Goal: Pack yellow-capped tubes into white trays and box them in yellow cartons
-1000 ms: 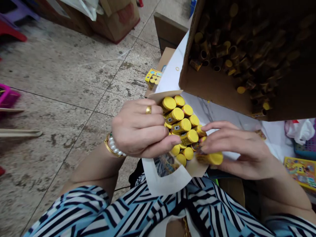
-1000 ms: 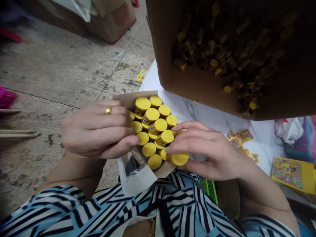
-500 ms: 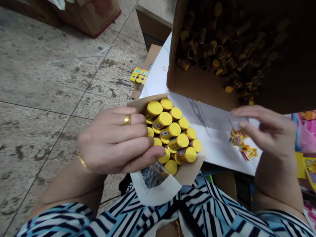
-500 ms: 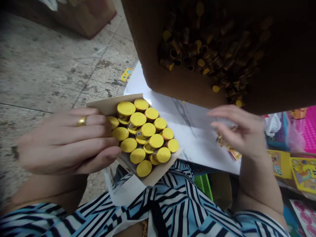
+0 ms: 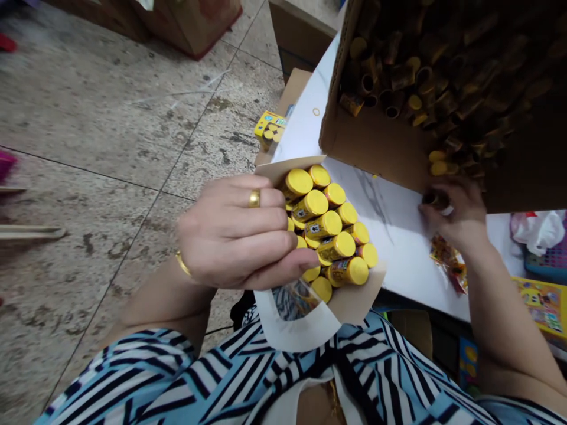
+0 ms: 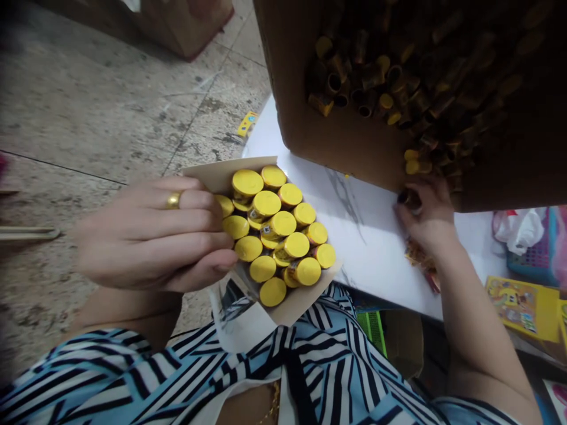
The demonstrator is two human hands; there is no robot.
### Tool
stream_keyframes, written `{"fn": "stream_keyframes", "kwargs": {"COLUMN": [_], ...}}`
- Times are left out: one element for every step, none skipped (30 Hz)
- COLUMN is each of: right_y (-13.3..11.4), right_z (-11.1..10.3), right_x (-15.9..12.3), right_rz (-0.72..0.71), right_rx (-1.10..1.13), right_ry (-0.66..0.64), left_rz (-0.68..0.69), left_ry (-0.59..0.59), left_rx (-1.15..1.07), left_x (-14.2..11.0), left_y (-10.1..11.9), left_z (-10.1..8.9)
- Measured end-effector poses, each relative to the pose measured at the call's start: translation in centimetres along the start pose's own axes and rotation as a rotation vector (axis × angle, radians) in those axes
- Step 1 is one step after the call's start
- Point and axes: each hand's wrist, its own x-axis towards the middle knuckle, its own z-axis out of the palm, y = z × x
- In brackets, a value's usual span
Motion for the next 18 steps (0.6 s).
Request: {"fn": "stream_keyframes", "kwargs": {"right_y": [-0.5,-0.6,-0.6,-0.4,-0.2,-0.1,-0.2,-0.7,-1.7,-3.0,-4.6,-6.5,-8.6,-10.7,-12.7,-14.7,-16.6,-18.4], "right_z": [0.4,0.7,0.9,1.1,1.2,1.1,0.8,0.4,-0.1,-0.7,-1.4,-2.1,-2.7,-3.2,-3.6,-3.8,-3.8,-3.6], "right_x": [-0.4,-0.7,-1.0,-1.2,-1.4,-1.4,-1.5,-1.4,-1.4,-1.3,-1.1,-1.0,-0.8,-0.6,-0.3,0.0,0.4,0.9], "right_rz": [-0.068,-0.096,-0.095,-0.090,-0.084,-0.080,-0.078,-0.084,-0.097,-0.107,-0.107,-0.098,-0.088,-0.087,-0.112,-0.172,-0.266,-0.372], "right_rx": [-0.016,-0.054,-0.092,-0.116,-0.144,-0.175,-0.205,-0.225,-0.229,-0.207,-0.150,-0.056,0.062,0.193,0.311,0.398,0.448,0.459], "right_ry": [0.004,0.015,0.019,0.002,-0.021,-0.044,-0.066,-0.094,-0.129,-0.160,-0.181,-0.178,-0.152,-0.110,-0.074,-0.056,-0.064,-0.086], "left_rz": [-0.003,-0.011,-0.019,-0.027,-0.034,-0.042,-0.044,-0.035,-0.028,-0.024,-0.022,-0.018,-0.014,-0.018,-0.017,-0.017,-0.014,-0.011], "left_ry": [0.003,0.000,-0.008,-0.019,-0.030,-0.039,-0.047,-0.046,-0.042,-0.035,-0.028,-0.015,0.010,0.034,0.058,0.076,0.086,0.083], "left_rx": [0.007,0.019,0.033,0.050,0.067,0.082,0.093,0.092,0.082,0.065,0.043,0.020,0.004,-0.003,-0.006,-0.005,-0.003,-0.001], "left_x": [-0.1,-0.2,-0.3,-0.4,-0.6,-0.8,-0.9,-1.0,-1.1,-1.1,-1.0,-0.9,-0.8,-0.6,-0.4,-0.1,0.1,0.3], "left_y": [0.1,0.2,0.3,0.4,0.5,0.6,0.7,0.7,0.7,0.6,0.5,0.5,0.4,0.3,0.2,0.2,0.2,0.2], "left_z": [-0.1,-0.1,-0.2,-0.3,-0.4,-0.4,-0.5,-0.5,-0.5,-0.4,-0.4,-0.3,-0.2,0.0,0.1,0.2,0.3,0.3]}}
